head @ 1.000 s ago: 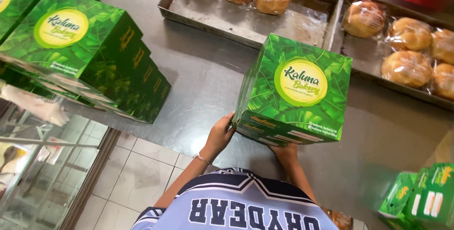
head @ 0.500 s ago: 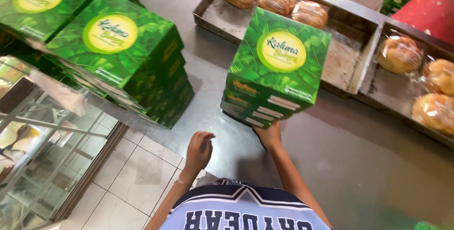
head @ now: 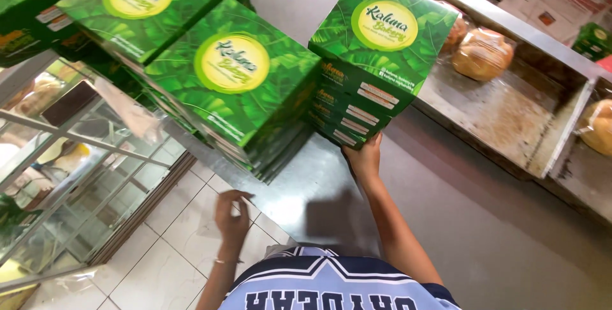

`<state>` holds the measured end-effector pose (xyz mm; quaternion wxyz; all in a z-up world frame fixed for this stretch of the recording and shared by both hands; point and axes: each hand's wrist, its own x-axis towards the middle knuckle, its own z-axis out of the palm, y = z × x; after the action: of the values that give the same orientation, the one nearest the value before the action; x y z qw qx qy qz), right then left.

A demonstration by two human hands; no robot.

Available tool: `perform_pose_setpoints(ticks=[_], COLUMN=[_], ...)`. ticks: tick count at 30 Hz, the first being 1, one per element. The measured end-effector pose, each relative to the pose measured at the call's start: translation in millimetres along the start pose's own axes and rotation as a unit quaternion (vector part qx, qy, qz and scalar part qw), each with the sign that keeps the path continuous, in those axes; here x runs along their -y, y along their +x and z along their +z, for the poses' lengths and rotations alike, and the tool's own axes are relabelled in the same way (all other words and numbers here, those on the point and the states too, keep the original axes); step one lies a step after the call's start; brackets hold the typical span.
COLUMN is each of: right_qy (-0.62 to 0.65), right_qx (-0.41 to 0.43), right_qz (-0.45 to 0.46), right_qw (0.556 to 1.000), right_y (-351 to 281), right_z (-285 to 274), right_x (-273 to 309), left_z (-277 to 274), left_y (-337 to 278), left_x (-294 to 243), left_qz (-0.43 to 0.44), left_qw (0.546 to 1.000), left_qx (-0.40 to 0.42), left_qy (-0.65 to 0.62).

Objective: Packing individually wrapped bread rolls into cardboard boxes.

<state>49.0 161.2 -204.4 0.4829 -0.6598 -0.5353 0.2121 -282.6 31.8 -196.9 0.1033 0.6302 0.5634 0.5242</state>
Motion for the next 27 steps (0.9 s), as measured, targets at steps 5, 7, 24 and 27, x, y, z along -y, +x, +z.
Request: perform_pose_setpoints(ticks=[5, 7, 24, 27], right_qy=[-0.030, -0.026, 0.525, 0.311], right_qx=[0.037, 0.058, 0.279, 0.279], right_qz=[-0.047, -0.070, 0.234, 0.017], right_qw=[0.998, 0.995, 0.769, 0.908], right_y=[27, 43, 111, 92], right_z=[47, 73, 145, 119], right_x=[2, -16, -42, -25], left_z=[-43, -67, -86, -87], left_y=[63, 113, 270, 274], left_x=[118, 154, 398, 401], left_qz=[-0.158, -0.142, -0.309, -0.317], left_qw=[0.946, 0.944, 0.920, 0.908], left_qx=[-0.273, -0.280, -0.163, -0.149], left_qy=[-0.080, -0.105, -0.177, -0.230])
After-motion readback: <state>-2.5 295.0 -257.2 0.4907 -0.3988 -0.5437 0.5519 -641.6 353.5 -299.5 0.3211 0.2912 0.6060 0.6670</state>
